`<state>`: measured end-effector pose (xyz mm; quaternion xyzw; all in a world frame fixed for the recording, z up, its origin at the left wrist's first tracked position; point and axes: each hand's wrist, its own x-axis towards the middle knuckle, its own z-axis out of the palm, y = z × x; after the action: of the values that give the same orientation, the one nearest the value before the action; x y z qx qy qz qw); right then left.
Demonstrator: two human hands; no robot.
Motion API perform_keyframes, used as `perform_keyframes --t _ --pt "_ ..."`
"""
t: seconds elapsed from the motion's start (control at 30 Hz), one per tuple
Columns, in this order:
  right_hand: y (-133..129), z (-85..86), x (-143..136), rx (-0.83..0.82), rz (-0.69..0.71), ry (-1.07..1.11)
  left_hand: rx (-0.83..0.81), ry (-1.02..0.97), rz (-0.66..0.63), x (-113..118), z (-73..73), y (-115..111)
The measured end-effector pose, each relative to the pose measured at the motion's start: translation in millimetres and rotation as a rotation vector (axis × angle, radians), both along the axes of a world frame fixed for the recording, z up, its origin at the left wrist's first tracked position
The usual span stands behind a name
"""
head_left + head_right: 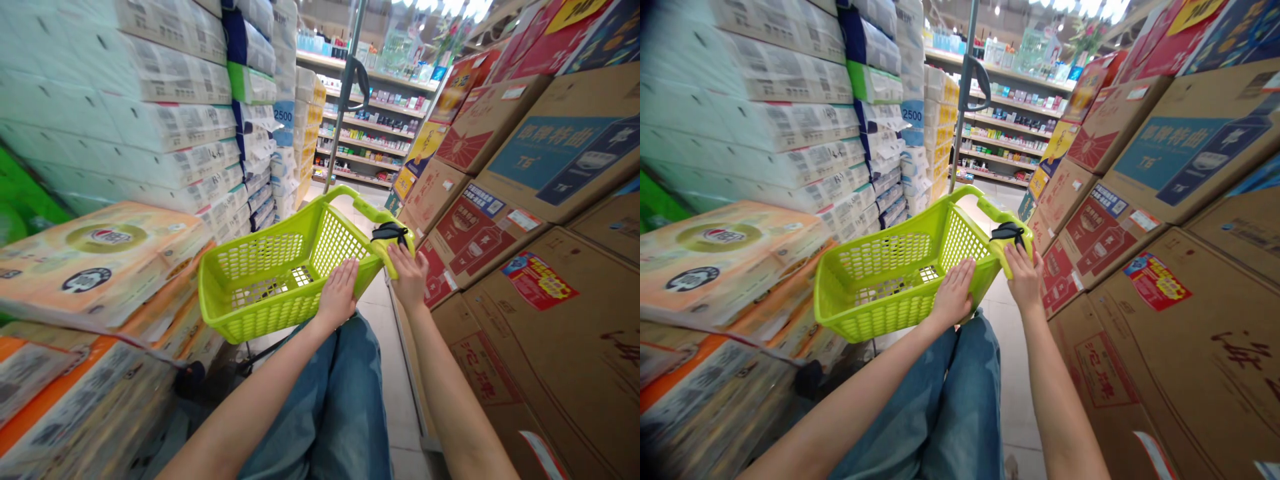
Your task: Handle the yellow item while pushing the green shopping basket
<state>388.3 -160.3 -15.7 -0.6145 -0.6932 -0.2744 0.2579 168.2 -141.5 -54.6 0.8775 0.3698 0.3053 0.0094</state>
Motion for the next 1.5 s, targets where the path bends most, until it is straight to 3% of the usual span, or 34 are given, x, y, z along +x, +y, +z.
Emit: perform_keyframes --t 0.1,0.17,0.3,0.4,0.47,0.6,0.73,0.8,0.87,0.97,1.07,1.13,1.23,1.4,1.5 --pt "14 11.7 27 0.039 -0.124 0.104 -0.003 0.01 -0.001 0 0.9 0" --pt "19 13.0 23 0.061 -0.183 0.151 -0.001 0.019 0.005 1 1.1 0" --pt "13 -0.1 -24 0.077 -0.195 0.158 0.002 0.028 0.018 1 0.6 -1" --pt "1 -10.8 -59 0.014 -0.084 0.097 0.002 0.014 0.003 1 -0.3 0" --pt "-6 -11.3 -67 -0.022 -0.008 0.048 0.002 0.002 -0.008 1 -0.6 0" --pt "-2 7.0 -38 -0.057 0.027 -0.008 -0.003 -0.013 0.002 1 -0.6 0" --pt "16 30.2 8 -0.013 -0.095 0.078 -0.009 -0.008 -0.001 2 0.0 -1" --pt "24 34.1 16 0.012 -0.142 0.141 -0.013 -0.003 -0.006 1 0.3 -1" --pt "27 31.0 8 0.028 -0.172 0.188 -0.014 -0.003 -0.004 1 0.7 -1" --pt "19 16.2 -27 0.023 -0.164 0.199 -0.011 -0.015 -0.005 1 0.8 -2" --pt "4 1.5 -60 -0.032 -0.065 0.133 -0.013 -0.025 -0.017 0 0.5 -1" --pt "-1 -0.4 -67 -0.081 0.014 0.065 -0.016 -0.026 -0.02 0 0.3 -1" --pt "1 12.4 -48 -0.129 0.049 0.004 -0.014 -0.023 -0.02 0 0.5 -1" --pt "23 50.1 3 -0.159 -0.067 0.023 -0.02 -0.026 -0.009 2 0.7 0" --pt "30 63.1 13 -0.197 -0.064 -0.014 -0.023 -0.017 -0.023 1 1.3 0"
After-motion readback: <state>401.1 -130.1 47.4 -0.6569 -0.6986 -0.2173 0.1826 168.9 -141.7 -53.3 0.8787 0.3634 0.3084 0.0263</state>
